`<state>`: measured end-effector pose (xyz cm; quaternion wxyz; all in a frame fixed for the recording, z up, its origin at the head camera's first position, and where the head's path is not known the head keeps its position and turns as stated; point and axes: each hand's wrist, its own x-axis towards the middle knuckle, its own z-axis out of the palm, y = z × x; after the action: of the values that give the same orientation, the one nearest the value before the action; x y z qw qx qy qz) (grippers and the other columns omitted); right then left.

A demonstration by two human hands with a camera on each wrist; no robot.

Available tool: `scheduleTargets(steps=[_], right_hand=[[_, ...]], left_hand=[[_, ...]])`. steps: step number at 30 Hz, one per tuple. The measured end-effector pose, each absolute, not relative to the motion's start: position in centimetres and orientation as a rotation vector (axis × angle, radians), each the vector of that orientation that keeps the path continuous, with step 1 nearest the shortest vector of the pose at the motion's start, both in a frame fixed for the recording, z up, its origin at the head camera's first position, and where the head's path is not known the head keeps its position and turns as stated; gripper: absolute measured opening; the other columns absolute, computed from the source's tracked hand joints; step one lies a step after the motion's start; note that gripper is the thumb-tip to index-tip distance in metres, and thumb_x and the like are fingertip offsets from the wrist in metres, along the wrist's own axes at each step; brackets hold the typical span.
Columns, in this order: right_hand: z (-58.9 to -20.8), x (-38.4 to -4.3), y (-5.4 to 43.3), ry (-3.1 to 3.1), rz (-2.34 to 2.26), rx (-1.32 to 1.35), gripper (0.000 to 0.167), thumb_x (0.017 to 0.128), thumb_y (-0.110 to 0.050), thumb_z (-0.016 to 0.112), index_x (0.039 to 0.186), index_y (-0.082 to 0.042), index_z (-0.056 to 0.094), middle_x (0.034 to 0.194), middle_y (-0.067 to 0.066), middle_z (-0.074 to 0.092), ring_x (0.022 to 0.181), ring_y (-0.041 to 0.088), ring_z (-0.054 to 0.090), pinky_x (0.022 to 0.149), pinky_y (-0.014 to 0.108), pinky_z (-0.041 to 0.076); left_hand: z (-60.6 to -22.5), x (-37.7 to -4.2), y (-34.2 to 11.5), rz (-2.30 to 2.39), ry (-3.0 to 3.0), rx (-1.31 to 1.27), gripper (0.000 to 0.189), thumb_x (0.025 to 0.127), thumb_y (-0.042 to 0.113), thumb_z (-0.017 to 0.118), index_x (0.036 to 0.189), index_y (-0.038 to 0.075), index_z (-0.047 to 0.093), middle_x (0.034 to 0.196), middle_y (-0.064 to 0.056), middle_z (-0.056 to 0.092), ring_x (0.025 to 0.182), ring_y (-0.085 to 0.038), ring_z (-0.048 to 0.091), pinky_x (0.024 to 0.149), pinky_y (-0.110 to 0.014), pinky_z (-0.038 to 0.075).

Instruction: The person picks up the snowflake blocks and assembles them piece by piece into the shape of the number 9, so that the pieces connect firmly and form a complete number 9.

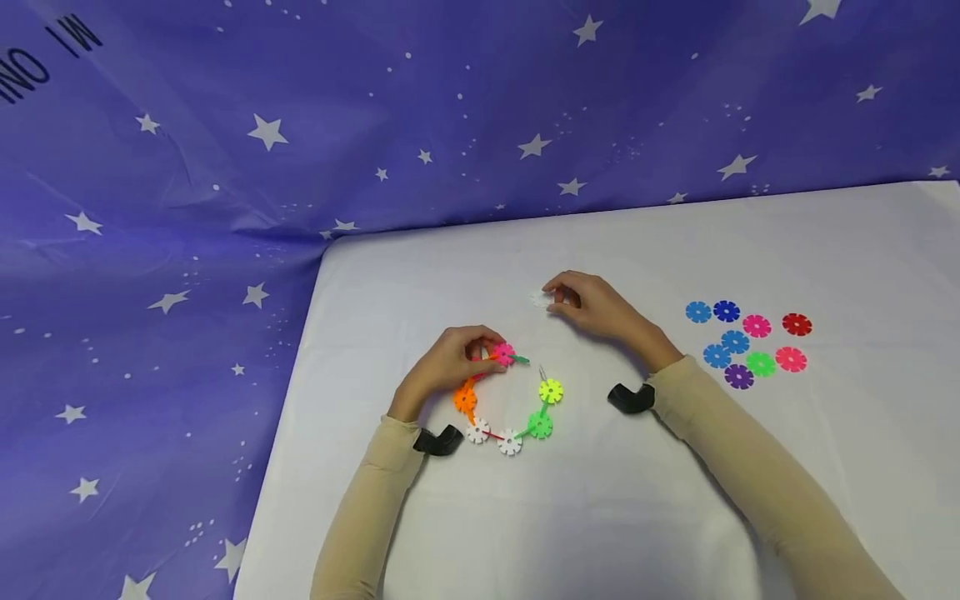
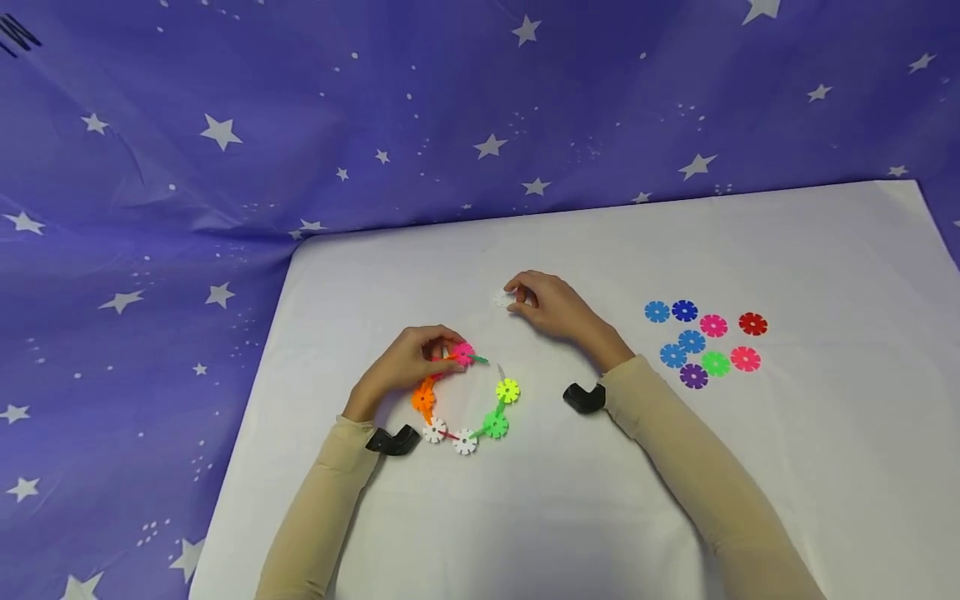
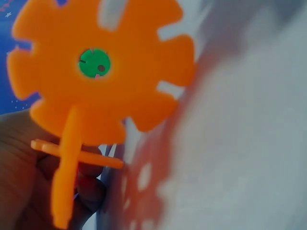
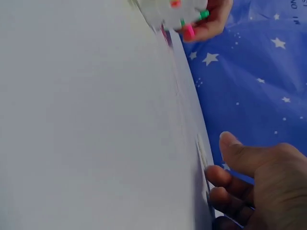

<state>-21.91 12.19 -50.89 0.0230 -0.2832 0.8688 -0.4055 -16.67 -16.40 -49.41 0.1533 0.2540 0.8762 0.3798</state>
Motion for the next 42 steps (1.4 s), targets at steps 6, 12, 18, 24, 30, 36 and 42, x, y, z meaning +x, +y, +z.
scheduleTargets(steps=[6,12,18,24,30,36,42], right_hand=[[-51.0,-22.7,11.4,2.772,-1.045,-0.858,0.036,0.089,-0.021,0.074,0.122,-0.009,0.067,0.087,0.002,0.058,0.072,0.014,0.047,0.065,0.031,0.038],[-50.6,-22.6,11.0,2.814,-0.902,-0.763,0.031,0.087,-0.028,0.075,0.110,-0.008,0.065,0.091,0.004,0.055,0.080,0.018,0.052,0.070,0.036,0.042],[-50.3,-19.8,13.5,2.820,-1.059,-0.567,0.032,0.087,-0.023,0.074,0.107,-0.006,0.056,0.090,0.007,0.060,0.071,0.019,0.053,0.066,0.034,0.043],[-50.8,-16.6,15.1,2.573,-1.523,-0.413,0.024,0.090,-0.010,0.070,0.109,-0.002,0.057,0.085,0.010,0.060,0.061,0.015,0.053,0.055,0.023,0.044],[-51.0,-15.3,15.3,2.543,-1.600,-0.407,0.020,0.094,-0.009,0.066,0.112,-0.002,0.061,0.083,0.009,0.061,0.060,0.011,0.052,0.053,0.020,0.042],[-51.1,-15.2,15.4,2.520,-1.621,-0.359,0.019,0.094,-0.008,0.065,0.111,0.000,0.065,0.075,0.010,0.064,0.054,0.013,0.058,0.054,0.020,0.044],[-51.1,-14.9,15.5,2.255,-1.740,-0.229,0.026,0.096,-0.010,0.062,0.116,0.006,0.061,0.074,0.014,0.069,0.061,0.018,0.068,0.061,0.025,0.056]], left_hand=[[-49.7,-16.7,-16.4,1.112,2.479,0.759,0.032,0.081,0.026,0.082,0.108,0.014,0.071,0.078,0.004,0.059,0.065,-0.012,0.049,0.059,-0.022,0.041],[-49.8,-16.8,-16.3,1.132,2.485,0.820,0.035,0.082,0.024,0.081,0.114,0.013,0.070,0.091,0.002,0.065,0.075,-0.011,0.052,0.067,-0.022,0.044],[-50.1,-17.5,-14.6,1.155,2.447,0.997,0.035,0.088,0.019,0.075,0.122,0.013,0.068,0.108,0.000,0.065,0.089,-0.014,0.054,0.079,-0.026,0.045],[-50.0,-18.9,-12.0,1.139,2.416,1.066,0.029,0.091,0.019,0.071,0.119,0.014,0.070,0.113,-0.001,0.063,0.100,-0.013,0.056,0.090,-0.028,0.046],[-49.9,-19.8,-10.7,1.079,2.442,1.053,0.029,0.089,0.017,0.073,0.118,0.014,0.070,0.113,-0.001,0.062,0.104,-0.013,0.057,0.096,-0.030,0.047],[-49.2,-19.7,-10.2,0.902,2.493,1.039,0.037,0.088,0.022,0.075,0.124,0.017,0.067,0.116,0.001,0.061,0.106,-0.012,0.056,0.098,-0.030,0.046],[-48.5,-19.2,-9.4,0.779,2.563,1.052,0.040,0.087,0.038,0.074,0.124,0.024,0.068,0.116,0.003,0.059,0.107,-0.012,0.055,0.097,-0.030,0.046]])
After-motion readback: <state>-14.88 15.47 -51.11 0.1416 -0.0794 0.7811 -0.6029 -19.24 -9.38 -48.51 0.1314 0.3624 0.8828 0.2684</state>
